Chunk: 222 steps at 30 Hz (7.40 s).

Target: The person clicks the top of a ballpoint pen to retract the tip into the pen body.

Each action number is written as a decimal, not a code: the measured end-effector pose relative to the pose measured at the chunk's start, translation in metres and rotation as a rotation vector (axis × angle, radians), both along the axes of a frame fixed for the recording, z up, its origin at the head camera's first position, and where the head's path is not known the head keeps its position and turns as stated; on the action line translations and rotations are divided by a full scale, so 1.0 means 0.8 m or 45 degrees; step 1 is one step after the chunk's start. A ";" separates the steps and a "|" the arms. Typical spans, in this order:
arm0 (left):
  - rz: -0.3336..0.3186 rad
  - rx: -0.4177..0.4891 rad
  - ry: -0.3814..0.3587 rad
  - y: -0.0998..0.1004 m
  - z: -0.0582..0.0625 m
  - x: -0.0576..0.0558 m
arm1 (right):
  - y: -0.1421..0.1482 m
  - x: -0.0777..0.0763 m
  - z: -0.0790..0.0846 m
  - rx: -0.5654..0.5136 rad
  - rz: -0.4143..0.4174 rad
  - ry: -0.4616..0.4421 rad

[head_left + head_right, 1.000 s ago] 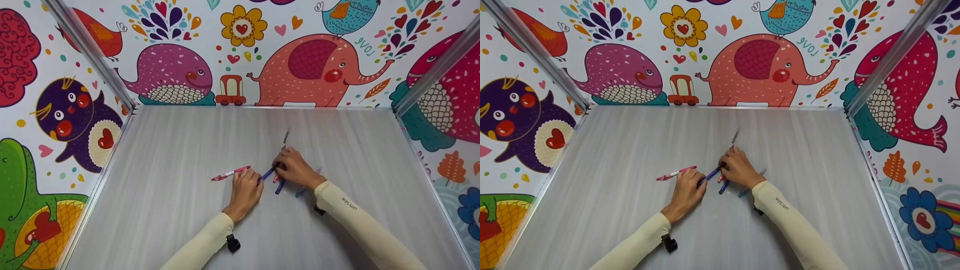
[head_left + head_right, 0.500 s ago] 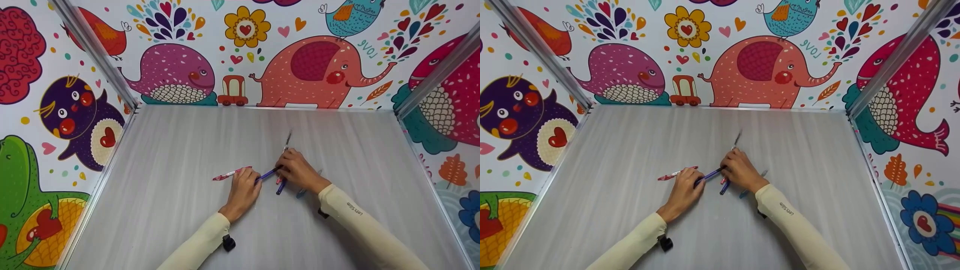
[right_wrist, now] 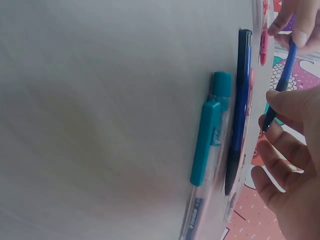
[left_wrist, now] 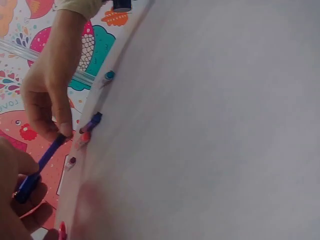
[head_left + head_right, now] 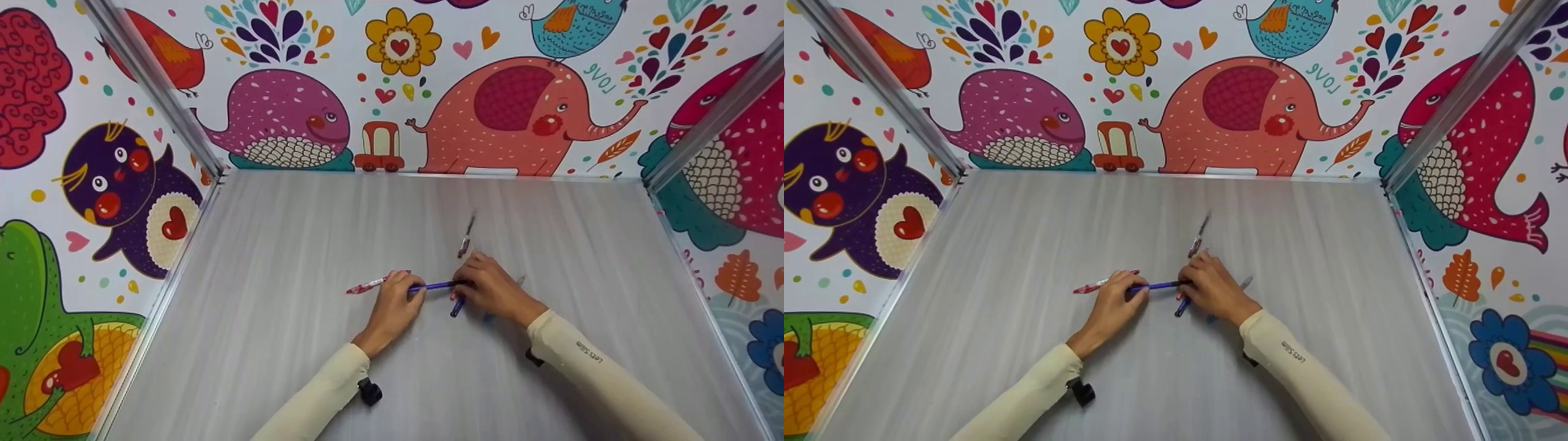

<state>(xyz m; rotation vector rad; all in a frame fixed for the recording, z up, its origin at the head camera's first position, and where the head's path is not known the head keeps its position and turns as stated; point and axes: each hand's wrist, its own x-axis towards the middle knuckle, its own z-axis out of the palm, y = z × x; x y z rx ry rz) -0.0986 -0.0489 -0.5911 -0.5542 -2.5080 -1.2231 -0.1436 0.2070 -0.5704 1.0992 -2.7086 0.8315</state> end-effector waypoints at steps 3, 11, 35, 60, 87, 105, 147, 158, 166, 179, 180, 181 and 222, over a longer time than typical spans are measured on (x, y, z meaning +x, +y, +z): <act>-0.024 0.062 -0.055 0.000 0.007 -0.002 | 0.000 0.005 0.000 -0.021 -0.001 -0.012; -0.046 0.180 -0.173 0.003 0.021 -0.004 | 0.000 0.017 -0.001 -0.065 -0.009 -0.069; -0.037 0.405 -0.176 0.019 0.033 -0.008 | -0.009 0.050 0.002 -0.331 -0.069 -0.344; -0.076 0.465 -0.087 0.038 0.033 -0.013 | -0.040 0.094 -0.006 -0.762 -0.354 -0.694; -0.387 0.446 -0.281 0.037 0.037 -0.015 | -0.041 0.100 -0.002 -0.877 -0.377 -0.854; -0.611 0.675 -0.514 0.030 0.037 -0.020 | -0.038 0.102 -0.002 -0.944 -0.307 -0.926; -0.575 0.924 -0.680 0.023 0.034 -0.014 | -0.034 0.107 -0.002 -0.978 -0.292 -1.040; -0.578 0.931 -0.664 0.022 0.033 -0.012 | -0.034 0.107 -0.004 -0.934 -0.283 -1.027; -0.557 0.938 -0.676 0.023 0.033 -0.010 | -0.036 0.107 -0.005 -0.920 -0.291 -1.021; -0.576 0.839 -0.642 0.018 0.032 -0.010 | -0.038 0.107 -0.002 -0.928 -0.267 -0.998; -0.570 0.844 -0.648 0.017 0.032 -0.010 | -0.038 0.107 -0.002 -0.928 -0.267 -0.999; -0.558 0.851 -0.654 0.017 0.032 -0.010 | -0.037 0.106 -0.002 -0.929 -0.266 -1.000; -0.216 0.818 -0.559 -0.044 0.031 -0.024 | -0.041 0.055 -0.002 -0.795 -0.266 -0.943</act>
